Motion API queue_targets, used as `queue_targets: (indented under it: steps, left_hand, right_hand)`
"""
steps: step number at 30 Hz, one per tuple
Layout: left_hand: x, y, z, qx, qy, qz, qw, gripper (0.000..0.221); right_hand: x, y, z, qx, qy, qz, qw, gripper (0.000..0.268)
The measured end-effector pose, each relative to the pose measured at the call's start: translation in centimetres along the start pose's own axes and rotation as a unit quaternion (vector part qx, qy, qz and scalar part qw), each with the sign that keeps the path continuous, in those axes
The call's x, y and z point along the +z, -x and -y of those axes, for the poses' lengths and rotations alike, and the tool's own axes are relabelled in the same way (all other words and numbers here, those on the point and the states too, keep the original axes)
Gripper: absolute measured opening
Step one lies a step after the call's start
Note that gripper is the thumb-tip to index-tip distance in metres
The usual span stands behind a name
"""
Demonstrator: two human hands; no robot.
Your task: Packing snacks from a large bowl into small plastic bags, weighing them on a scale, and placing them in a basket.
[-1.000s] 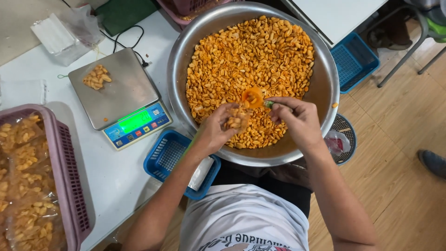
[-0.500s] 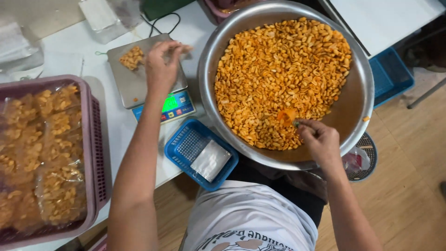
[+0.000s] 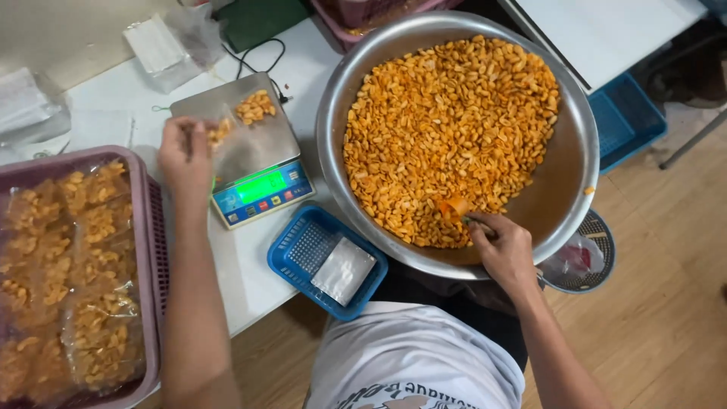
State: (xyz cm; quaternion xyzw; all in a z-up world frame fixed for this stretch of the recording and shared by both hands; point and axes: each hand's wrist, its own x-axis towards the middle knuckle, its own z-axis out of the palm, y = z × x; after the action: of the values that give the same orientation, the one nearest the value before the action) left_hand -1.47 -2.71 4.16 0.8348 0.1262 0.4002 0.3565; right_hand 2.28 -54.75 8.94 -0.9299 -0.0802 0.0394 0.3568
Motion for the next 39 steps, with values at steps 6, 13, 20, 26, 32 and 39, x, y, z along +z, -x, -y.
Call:
queue_targets:
  steps: [6, 13, 20, 26, 32, 39]
  left_hand:
    - [2.1, 4.2, -14.3, -0.487, 0.450, 0.098, 0.742, 0.012]
    - [8.2, 11.2, -24.8, -0.453, 0.525, 0.318, 0.646, 0.044]
    - [11.6, 14.2, -24.9, -0.276, 0.476, 0.396, 0.735, 0.055]
    - [11.2, 13.6, -27.2, -0.341, 0.485, 0.349, 0.725, 0.041]
    - [13.8, 15.3, -27.4, -0.553, 0.565, 0.304, 0.531, 0.031]
    - [14.5, 16.5, -28.9, -0.557, 0.557, 0.340, 0.514, 0.037]
  right_hand:
    - [0.5, 0.1, 0.0, -0.027, -0.025, -0.026, 0.999, 0.022]
    - [0.5, 0.0, -0.3, -0.074, -0.028, -0.033, 0.996, 0.022]
    - [0.8, 0.2, -0.8, -0.077, -0.035, -0.024, 0.996, 0.021]
    - [1.1, -0.1, -1.7, -0.092, -0.019, -0.017, 0.995, 0.021]
    - [0.3, 0.3, -0.6, -0.089, -0.050, 0.003, 0.995, 0.021]
    - [0.2, 0.3, -1.4, -0.083, -0.059, 0.029, 0.994, 0.018]
